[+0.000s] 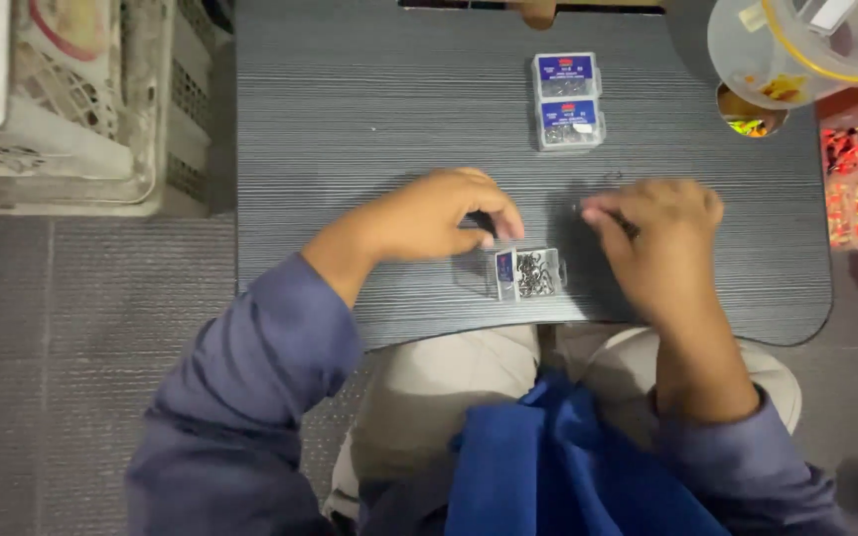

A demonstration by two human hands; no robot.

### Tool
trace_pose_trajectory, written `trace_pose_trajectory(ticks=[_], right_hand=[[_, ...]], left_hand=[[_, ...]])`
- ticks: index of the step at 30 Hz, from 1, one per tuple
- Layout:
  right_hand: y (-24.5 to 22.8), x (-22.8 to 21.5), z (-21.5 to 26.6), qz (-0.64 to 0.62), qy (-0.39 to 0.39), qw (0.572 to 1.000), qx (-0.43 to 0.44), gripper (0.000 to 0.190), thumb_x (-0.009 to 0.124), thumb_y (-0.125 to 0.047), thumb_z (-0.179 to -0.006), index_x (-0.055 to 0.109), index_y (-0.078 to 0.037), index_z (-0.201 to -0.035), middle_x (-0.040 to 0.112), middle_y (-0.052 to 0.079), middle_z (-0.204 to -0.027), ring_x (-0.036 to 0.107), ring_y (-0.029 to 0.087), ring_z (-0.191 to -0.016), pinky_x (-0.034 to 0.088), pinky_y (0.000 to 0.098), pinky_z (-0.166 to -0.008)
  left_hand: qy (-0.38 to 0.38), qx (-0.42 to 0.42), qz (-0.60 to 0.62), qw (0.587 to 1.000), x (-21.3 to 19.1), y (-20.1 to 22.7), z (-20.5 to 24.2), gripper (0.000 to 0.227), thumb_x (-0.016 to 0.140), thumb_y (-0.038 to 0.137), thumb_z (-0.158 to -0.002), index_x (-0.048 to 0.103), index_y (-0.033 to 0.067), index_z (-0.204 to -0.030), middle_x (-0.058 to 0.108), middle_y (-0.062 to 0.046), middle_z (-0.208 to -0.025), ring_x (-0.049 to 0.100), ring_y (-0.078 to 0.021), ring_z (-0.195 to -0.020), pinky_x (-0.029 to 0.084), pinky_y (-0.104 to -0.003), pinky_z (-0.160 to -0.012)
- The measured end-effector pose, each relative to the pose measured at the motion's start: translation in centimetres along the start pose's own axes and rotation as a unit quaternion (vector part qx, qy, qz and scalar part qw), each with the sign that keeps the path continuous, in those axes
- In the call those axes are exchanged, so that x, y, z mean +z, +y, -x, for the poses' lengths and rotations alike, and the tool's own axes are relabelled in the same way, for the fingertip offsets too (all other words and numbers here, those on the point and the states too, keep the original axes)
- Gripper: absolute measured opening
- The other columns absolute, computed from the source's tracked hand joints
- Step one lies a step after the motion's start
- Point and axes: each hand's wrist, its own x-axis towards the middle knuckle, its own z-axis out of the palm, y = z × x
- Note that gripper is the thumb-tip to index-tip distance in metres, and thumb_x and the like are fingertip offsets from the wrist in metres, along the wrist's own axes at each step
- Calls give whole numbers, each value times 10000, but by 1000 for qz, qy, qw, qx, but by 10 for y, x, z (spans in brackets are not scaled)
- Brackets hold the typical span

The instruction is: The person sorts small metal fishing hooks from a table surface and places them one by one into small transparent plastic hardware containers.

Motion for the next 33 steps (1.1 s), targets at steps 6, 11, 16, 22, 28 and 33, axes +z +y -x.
trace_pose_trajectory(ticks=[6,11,16,22,28,33], right_hand=[[-44,-15,30,-80,41,995,-44,85,770,-222,-916,792,-226,-999,688,12,-899,569,265,-952,333,445,-981],[-28,-4,53,-98,82,991,-27,180,731,-184,-935,783,-232,-1100,677,-9,-927,566,237,-970,319,439,-1011],[12,-9,90,-124,139,981,49,220,719,-128,-964,782,-223,-1153,669,6,-938,568,257,-996,333,440,-1021],[67,12,142,-113,213,960,139,176,696,-107,-1023,778,-196,-1151,649,33,-922,575,291,-957,345,416,-1022],[77,7,162,-94,263,948,152,168,625,-114,-1055,777,-128,-1124,716,41,-1017,613,266,-971,382,398,-974],[89,15,165,-155,285,933,153,193,708,-40,-993,789,-177,-1103,628,35,-836,597,288,-912,365,405,-1001]], left_hand=[[77,-32,43,996,7,-15,-3,246,702,80,-883,703,159,-1116,770,-14,-952,683,-191,-969,508,-345,-937],[51,-96,-36,993,-1,25,12,374,633,146,-944,599,82,-1311,698,-147,-1205,626,-318,-1175,456,-456,-1034],[167,-146,-314,923,53,86,62,549,503,369,-1037,492,22,-1463,585,-248,-1380,532,-438,-1311,427,-574,-1041],[294,-104,-174,934,160,107,42,760,284,427,-1053,161,-127,-1558,183,-424,-1579,155,-592,-1461,46,-650,-1169],[287,-143,-450,834,195,87,16,712,288,517,-1049,330,11,-1548,301,-196,-1631,264,-366,-1522,145,-555,-1247],[226,-199,-412,860,195,93,12,761,380,509,-1029,298,-51,-1538,305,-301,-1591,225,-429,-1506,4,-605,-1221]])
